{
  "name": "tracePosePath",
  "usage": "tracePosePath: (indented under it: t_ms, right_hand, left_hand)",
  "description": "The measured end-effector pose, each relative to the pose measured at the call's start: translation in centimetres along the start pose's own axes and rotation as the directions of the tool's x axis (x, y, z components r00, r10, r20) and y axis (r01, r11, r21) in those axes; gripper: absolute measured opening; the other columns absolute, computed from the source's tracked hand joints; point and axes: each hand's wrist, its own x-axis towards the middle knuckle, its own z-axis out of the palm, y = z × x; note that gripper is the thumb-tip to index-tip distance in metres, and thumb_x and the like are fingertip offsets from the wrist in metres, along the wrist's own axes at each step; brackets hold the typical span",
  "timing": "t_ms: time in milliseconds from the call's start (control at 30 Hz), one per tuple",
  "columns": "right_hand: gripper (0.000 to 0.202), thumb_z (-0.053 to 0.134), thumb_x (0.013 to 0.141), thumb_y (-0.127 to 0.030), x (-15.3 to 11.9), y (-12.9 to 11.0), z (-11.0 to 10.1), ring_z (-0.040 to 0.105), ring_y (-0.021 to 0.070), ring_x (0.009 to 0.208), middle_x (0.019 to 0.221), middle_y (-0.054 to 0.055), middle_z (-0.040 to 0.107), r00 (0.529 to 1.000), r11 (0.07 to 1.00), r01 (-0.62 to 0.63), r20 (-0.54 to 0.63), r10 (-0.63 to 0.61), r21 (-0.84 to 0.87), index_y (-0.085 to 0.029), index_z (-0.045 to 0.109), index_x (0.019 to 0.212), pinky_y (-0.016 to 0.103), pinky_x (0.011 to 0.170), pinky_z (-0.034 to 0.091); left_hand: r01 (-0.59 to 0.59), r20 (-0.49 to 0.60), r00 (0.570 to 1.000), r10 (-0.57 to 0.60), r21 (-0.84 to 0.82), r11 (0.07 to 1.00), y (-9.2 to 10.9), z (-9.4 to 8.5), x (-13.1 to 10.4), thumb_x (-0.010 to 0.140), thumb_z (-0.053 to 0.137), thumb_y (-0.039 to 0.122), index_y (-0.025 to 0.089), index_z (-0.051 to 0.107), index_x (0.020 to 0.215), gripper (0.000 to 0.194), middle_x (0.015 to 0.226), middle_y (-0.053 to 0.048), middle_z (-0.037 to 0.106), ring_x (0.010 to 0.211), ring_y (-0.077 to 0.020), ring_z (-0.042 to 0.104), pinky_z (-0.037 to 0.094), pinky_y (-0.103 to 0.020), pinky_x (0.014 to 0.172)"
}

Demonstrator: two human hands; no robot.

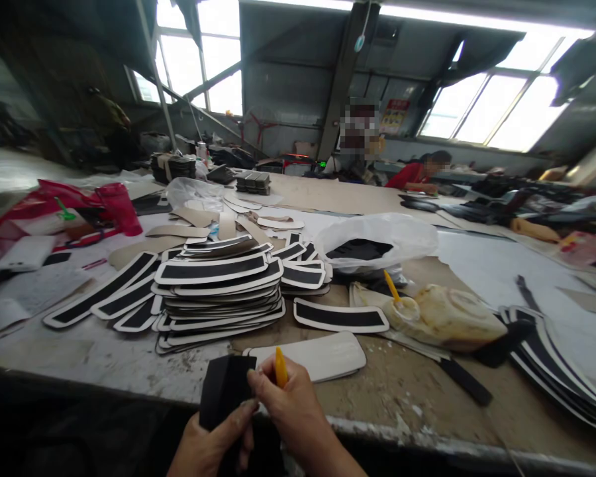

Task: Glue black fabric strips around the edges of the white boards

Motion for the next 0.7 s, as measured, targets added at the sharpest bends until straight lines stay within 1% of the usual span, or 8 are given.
tracePosePath:
  t_ms: [167, 267, 333, 367, 433, 500, 567, 700]
  right_hand:
    - [0.026, 0.053, 0.078, -0.044, -0.2, -0.1, -0.8, 0.036, 0.0078, 0.047, 0.057, -0.006, 0.040, 0.986, 0.995, 0.053, -0.156, -0.065, -0.085, -0.019, 0.047, 0.071, 0.019, 0.041, 0.032]
    - [0.027, 0.057, 0.074, -0.044, -0.5, 0.5, -0.5, 0.043, 0.0083, 0.046, 0.057, -0.005, 0.045, 0.999, 0.999, 0.015, -0.038, -0.013, 0.039, -0.019, 0.048, 0.074, 0.020, 0.045, 0.037]
    - [0.030, 0.056, 0.073, -0.047, -1.0, 1.0, -0.1, 0.046, 0.0096, 0.042, 0.051, -0.007, 0.045, 0.993, 0.981, -0.080, 0.097, 0.064, 0.178, -0.020, 0.044, 0.073, 0.021, 0.043, 0.038]
    - [0.032, 0.056, 0.073, -0.049, -1.2, 1.2, 0.1, 0.044, 0.0094, 0.038, 0.046, -0.008, 0.043, 0.988, 0.966, -0.125, 0.114, 0.101, 0.227, -0.021, 0.041, 0.070, 0.021, 0.040, 0.036]
    - [0.036, 0.055, 0.072, -0.052, -1.6, 1.3, 0.1, 0.036, 0.0071, 0.032, 0.040, -0.011, 0.037, 0.988, 0.954, -0.152, 0.027, 0.150, 0.259, -0.022, 0.037, 0.067, 0.018, 0.035, 0.030]
    - [0.037, 0.057, 0.072, -0.051, -2.0, 1.0, -0.2, 0.031, 0.0055, 0.033, 0.040, -0.011, 0.035, 0.983, 0.972, -0.108, -0.125, 0.136, 0.210, -0.022, 0.036, 0.065, 0.017, 0.035, 0.026]
    - [0.033, 0.055, 0.075, -0.049, -2.2, 0.4, -0.9, 0.036, 0.0071, 0.038, 0.045, -0.009, 0.040, 0.971, 0.989, -0.041, -0.228, 0.073, 0.143, -0.022, 0.038, 0.067, 0.018, 0.039, 0.031]
    - [0.028, 0.048, 0.079, -0.048, -2.1, -0.9, -2.3, 0.047, 0.0119, 0.050, 0.057, -0.005, 0.046, 0.935, 0.995, 0.088, -0.349, -0.066, 0.047, -0.023, 0.040, 0.072, 0.023, 0.049, 0.042]
  left_hand:
    - [-0.068, 0.017, 0.998, 0.068, -0.005, 0.998, -0.5, -0.1, 0.3, 0.064, 0.059, 0.057, 0.011, 0.065, 0.055, 0.046, 0.041, -0.006, 0.056, 0.042, -0.0136, 0.050, 0.039, -0.024, 0.048]
    - [-0.093, -0.026, 0.995, 0.092, -0.008, 0.996, -0.4, 0.0, 0.2, 0.063, 0.060, 0.055, 0.012, 0.065, 0.054, 0.044, 0.042, -0.005, 0.057, 0.043, -0.0143, 0.051, 0.040, -0.024, 0.049]
    - [-0.111, -0.036, 0.993, 0.110, -0.015, 0.994, -0.5, 0.3, 0.2, 0.063, 0.061, 0.053, 0.013, 0.065, 0.053, 0.042, 0.044, -0.005, 0.058, 0.045, -0.0152, 0.053, 0.041, -0.024, 0.051]
    - [-0.115, -0.034, 0.993, 0.115, -0.013, 0.993, -0.7, 0.4, 0.1, 0.063, 0.062, 0.052, 0.013, 0.065, 0.054, 0.040, 0.046, -0.005, 0.060, 0.048, -0.0162, 0.054, 0.042, -0.025, 0.053]
    - [-0.118, -0.013, 0.993, 0.118, 0.020, 0.993, -1.2, 0.7, 0.0, 0.063, 0.062, 0.049, 0.013, 0.066, 0.056, 0.037, 0.054, -0.007, 0.064, 0.055, -0.0183, 0.057, 0.043, -0.026, 0.057]
    - [-0.123, 0.020, 0.992, 0.121, 0.097, 0.988, -1.8, 0.8, -0.1, 0.063, 0.061, 0.046, 0.012, 0.067, 0.058, 0.035, 0.060, -0.008, 0.065, 0.060, -0.0190, 0.057, 0.042, -0.026, 0.060]
    - [-0.128, 0.046, 0.991, 0.122, 0.153, 0.980, -2.4, 0.8, -0.1, 0.064, 0.058, 0.045, 0.011, 0.066, 0.058, 0.035, 0.060, -0.008, 0.065, 0.059, -0.0184, 0.055, 0.041, -0.027, 0.058]
    - [-0.133, 0.019, 0.991, 0.131, 0.128, 0.983, -3.6, 1.0, 0.1, 0.061, 0.061, 0.043, 0.010, 0.066, 0.068, 0.034, 0.056, -0.004, 0.059, 0.054, -0.0148, 0.048, 0.037, -0.025, 0.052]
